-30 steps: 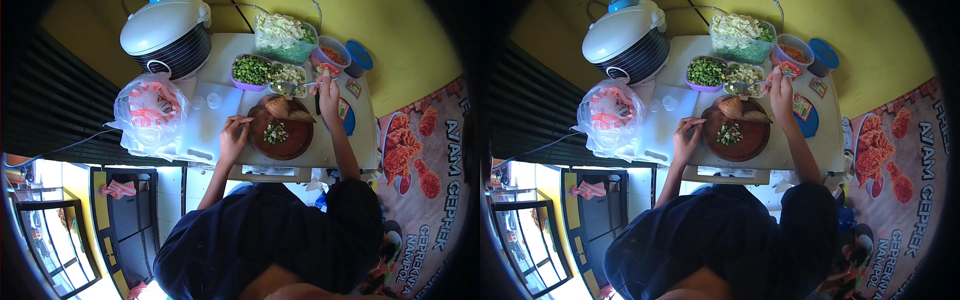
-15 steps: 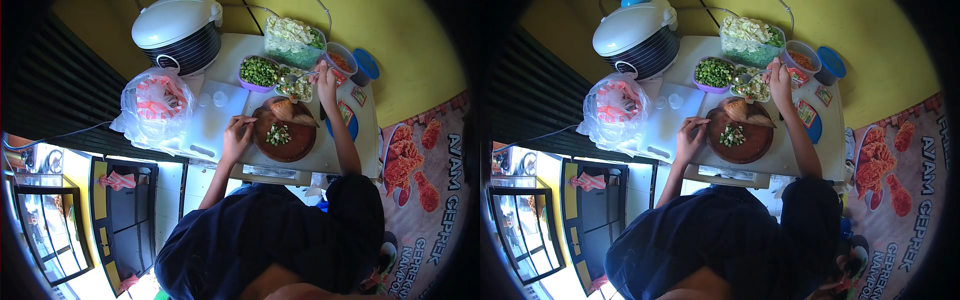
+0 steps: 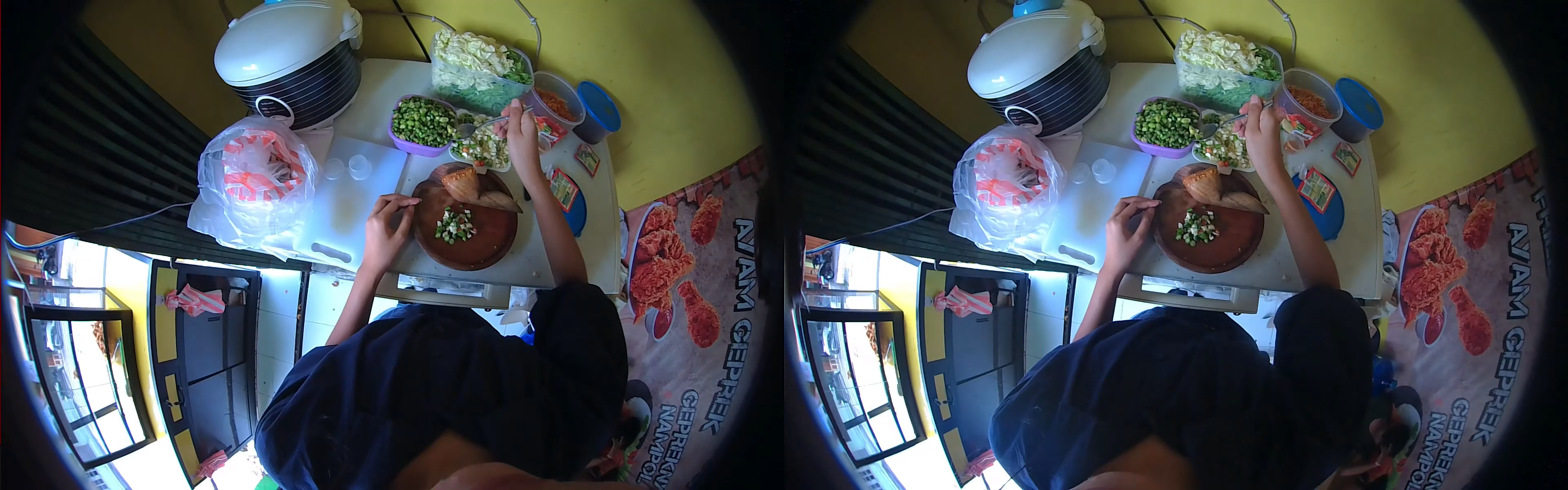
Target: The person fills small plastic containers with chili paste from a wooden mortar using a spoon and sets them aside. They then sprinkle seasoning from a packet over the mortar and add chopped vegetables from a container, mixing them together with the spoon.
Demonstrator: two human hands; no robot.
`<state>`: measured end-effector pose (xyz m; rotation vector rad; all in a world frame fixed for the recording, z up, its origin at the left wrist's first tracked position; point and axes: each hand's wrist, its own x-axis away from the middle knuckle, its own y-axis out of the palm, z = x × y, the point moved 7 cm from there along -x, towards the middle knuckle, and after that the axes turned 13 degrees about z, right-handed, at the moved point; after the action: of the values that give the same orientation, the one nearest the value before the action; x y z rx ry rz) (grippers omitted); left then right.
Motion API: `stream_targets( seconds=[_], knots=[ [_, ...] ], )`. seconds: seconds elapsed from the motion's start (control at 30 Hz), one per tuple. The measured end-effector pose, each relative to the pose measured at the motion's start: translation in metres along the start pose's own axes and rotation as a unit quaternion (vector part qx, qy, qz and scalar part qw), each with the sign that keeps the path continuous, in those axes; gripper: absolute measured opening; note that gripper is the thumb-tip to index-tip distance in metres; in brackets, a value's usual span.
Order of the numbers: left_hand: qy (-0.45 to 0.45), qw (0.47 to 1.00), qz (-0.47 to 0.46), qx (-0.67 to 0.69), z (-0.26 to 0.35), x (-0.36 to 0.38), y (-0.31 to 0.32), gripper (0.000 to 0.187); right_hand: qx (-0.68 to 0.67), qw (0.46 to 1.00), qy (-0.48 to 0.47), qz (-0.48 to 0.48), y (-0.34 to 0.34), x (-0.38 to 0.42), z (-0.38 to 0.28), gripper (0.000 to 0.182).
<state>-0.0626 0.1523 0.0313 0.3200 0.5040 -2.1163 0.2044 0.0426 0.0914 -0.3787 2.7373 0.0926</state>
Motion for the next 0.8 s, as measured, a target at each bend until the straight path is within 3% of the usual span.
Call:
stream_targets(
  seconds=[0.33, 0.4, 0.53, 0.63, 0.8],
  knots=[
    [-0.069, 0.995, 0.034, 0.056, -0.008, -0.007, 0.001, 0.026, -0.024, 0.999, 0.038, -0.015, -0.004, 0.0, 0.029, 0.044],
    [-0.057, 0.998, 0.014, 0.015, -0.006, -0.011, 0.004, 0.034, -0.029, 0.999, 0.042, -0.015, -0.001, 0.005, 0.027, 0.044],
    [0.023, 0.997, 0.05, -0.055, 0.013, -0.027, 0.011, 0.064, -0.033, 0.998, 0.041, -0.019, 0.0, 0.006, 0.026, 0.044],
    [0.091, 0.982, 0.139, -0.085, 0.031, -0.046, 0.025, 0.095, -0.022, 0.999, 0.044, -0.021, -0.001, 0.004, 0.028, 0.044],
    [0.077, 0.978, 0.16, -0.107, 0.017, -0.073, 0.064, 0.12, -0.042, 0.997, 0.055, -0.035, 0.001, 0.002, 0.03, 0.043]
  ],
)
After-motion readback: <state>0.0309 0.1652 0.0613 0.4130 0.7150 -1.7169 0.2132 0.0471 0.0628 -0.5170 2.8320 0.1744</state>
